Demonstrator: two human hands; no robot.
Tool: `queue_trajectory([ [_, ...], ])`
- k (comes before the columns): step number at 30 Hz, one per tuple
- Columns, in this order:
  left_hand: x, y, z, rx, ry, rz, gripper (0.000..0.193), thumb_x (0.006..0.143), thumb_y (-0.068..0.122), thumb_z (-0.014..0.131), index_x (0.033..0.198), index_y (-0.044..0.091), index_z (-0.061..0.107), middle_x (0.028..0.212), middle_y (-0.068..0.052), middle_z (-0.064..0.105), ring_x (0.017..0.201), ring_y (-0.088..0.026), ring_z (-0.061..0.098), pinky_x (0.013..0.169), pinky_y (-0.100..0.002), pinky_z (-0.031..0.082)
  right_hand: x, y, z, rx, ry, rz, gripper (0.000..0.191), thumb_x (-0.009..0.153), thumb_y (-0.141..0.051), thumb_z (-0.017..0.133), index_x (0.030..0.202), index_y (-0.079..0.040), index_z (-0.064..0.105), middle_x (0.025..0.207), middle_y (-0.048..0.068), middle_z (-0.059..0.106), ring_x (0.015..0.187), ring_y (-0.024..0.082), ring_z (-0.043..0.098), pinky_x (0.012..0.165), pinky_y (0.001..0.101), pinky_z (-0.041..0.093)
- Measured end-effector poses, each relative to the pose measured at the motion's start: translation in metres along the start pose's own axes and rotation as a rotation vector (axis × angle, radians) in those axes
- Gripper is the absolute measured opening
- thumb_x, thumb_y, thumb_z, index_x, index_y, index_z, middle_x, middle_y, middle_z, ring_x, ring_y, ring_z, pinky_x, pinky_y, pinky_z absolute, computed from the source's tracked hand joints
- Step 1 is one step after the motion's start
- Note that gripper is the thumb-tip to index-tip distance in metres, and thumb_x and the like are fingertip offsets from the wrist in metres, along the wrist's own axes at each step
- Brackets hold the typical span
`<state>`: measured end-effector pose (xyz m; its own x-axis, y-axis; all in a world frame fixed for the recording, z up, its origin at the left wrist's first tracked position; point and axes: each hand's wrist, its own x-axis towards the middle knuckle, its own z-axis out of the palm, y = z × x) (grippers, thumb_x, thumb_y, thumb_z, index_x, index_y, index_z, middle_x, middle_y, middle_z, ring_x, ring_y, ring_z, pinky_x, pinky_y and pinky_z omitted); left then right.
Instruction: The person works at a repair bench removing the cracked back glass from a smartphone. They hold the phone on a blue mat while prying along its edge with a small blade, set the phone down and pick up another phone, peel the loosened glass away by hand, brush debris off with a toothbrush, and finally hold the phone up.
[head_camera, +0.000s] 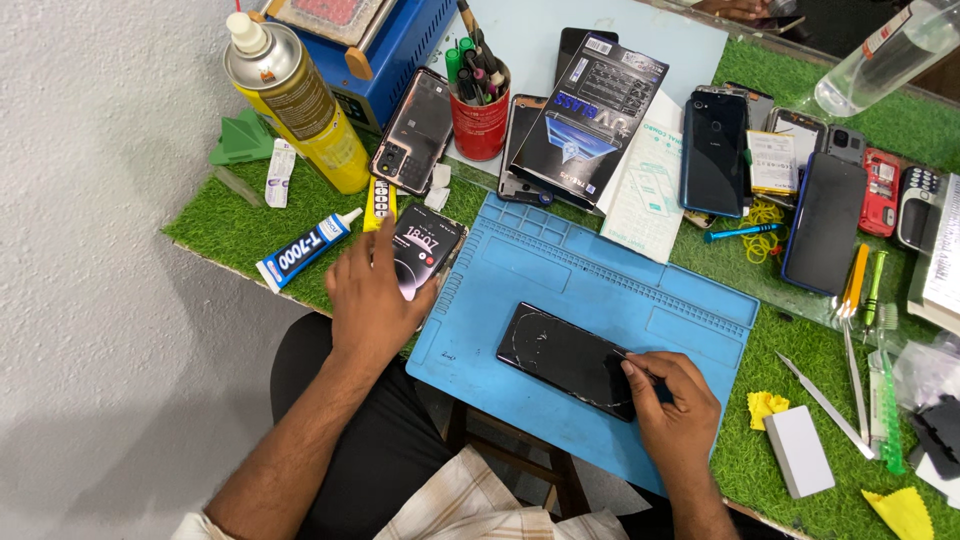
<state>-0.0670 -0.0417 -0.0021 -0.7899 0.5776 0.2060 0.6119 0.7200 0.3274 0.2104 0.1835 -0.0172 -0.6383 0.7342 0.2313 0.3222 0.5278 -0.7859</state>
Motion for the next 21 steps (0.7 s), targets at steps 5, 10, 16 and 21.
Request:
queue_trajectory([
  [5, -0.0114, 0.0025, -0.0055, 0.031, 0.058, 0.132, 0.045, 0.085, 0.034, 0.08, 0.126, 0.015, 0.071, 0.155, -0.024, 0.039, 0.148, -0.043, 0.027, 0.115, -0.062, 0.021, -0.0002, 0.001, -0.0006, -0.002, -0.009, -0.019, 0.01, 0.09, -0.011, 0.079, 0.098, -0.005, 0.077, 0.098, 0.006, 0.075, 0.09, 0.014, 0.072, 0.076, 0.0265, 0.056],
  [10, -0.008, 0.0023, -0.0047, 0.049, 0.041, 0.143, 0.032, 0.084, 0.03, 0.081, 0.114, 0.018, 0.077, 0.155, -0.025, 0.037, 0.147, -0.045, 0.026, 0.114, -0.064, 0.018, -0.0005, 0.0016, 0.0003, 0.006, -0.007, -0.009, 0.011, 0.089, -0.011, 0.079, 0.099, -0.005, 0.077, 0.098, 0.006, 0.075, 0.087, 0.014, 0.071, 0.074, 0.0258, 0.056],
  [16, -0.0093, 0.0016, -0.0049, -0.021, 0.106, 0.147, 0.036, 0.085, 0.029, 0.08, 0.118, 0.017, 0.076, 0.157, -0.023, 0.038, 0.149, -0.045, 0.024, 0.116, -0.063, 0.018, -0.0005, 0.0011, -0.0001, 0.008, -0.007, -0.01, 0.011, 0.09, -0.011, 0.079, 0.099, -0.005, 0.077, 0.097, 0.006, 0.075, 0.087, 0.013, 0.071, 0.074, 0.0257, 0.056],
  [21, -0.0072, -0.0038, -0.0024, -0.009, 0.087, 0.073, 0.069, 0.08, 0.034, 0.083, 0.14, 0.01, 0.056, 0.152, -0.027, 0.041, 0.143, -0.045, 0.032, 0.113, -0.063, 0.021, 0.0001, 0.0, 0.0002, 0.009, -0.012, 0.014, 0.011, 0.089, -0.011, 0.08, 0.098, -0.005, 0.077, 0.096, 0.005, 0.075, 0.084, 0.014, 0.07, 0.072, 0.026, 0.055],
])
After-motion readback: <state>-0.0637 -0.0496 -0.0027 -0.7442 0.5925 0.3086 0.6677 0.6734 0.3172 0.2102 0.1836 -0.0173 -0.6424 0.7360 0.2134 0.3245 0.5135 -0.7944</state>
